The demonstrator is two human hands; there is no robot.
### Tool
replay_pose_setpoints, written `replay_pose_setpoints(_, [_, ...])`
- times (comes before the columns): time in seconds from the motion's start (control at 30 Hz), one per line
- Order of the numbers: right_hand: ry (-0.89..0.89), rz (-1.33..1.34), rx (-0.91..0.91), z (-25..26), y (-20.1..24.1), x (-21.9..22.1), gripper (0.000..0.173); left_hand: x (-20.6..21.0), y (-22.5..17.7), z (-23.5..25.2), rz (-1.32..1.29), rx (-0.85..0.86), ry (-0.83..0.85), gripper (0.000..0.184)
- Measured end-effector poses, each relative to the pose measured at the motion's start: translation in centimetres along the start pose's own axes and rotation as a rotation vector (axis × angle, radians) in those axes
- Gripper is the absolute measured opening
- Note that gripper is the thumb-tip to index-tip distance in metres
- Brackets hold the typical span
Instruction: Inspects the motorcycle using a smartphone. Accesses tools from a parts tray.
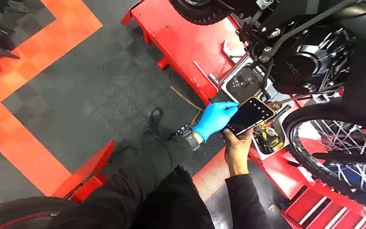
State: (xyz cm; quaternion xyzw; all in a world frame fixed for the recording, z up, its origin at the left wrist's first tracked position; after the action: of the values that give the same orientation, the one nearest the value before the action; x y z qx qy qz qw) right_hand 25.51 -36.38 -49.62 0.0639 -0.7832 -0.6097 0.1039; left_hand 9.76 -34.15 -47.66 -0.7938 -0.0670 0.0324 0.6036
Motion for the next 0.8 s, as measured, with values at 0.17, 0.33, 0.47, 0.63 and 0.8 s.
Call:
replay_pose_setpoints(0.17, [-0.014, 0.058, -0.039, 2.8, -1.6, -1.0, 0.061, 0.7, 1.0, 2.6, 0.037, -0.003, 0.0, 0.028])
replay_pose_setpoints(0.33, [-0.024, 0.049, -0.06, 4.6, -2.6, -1.5, 0.062, 1.3, 2.2, 4.4, 0.02, -0.009, -0.024, 0.027])
replay_pose_setpoints(0.47, [-0.03, 0.053, -0.067, 5.9, -3.3, -1.7, 0.067, 1.5, 3.3, 5.3, -0.023, -0.037, -0.043, 0.027])
replay_pose_setpoints(0.63, [-0.031, 0.061, -0.067, 6.7, -4.3, -1.8, 0.067, 1.7, 4.3, 6.1, -0.021, -0.048, -0.048, 0.026])
replay_pose_setpoints(0.8, [-0.041, 0.084, -0.038, 7.0, -5.0, -1.7, 0.068, 1.7, 5.1, 6.7, -0.038, -0.069, -0.049, 0.027])
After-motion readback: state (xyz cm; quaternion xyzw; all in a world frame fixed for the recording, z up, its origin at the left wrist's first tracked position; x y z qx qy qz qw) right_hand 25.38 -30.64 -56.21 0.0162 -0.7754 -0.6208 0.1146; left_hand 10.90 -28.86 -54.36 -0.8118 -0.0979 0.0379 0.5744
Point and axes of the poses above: each hand's wrist, its own z-axis towards the middle knuckle, its own x-axis out of the palm, y = z × x, the point moved 6 cm from there along z, towards the middle knuckle, and after that the axes turned 4 degrees about y, right-handed, at the moved point
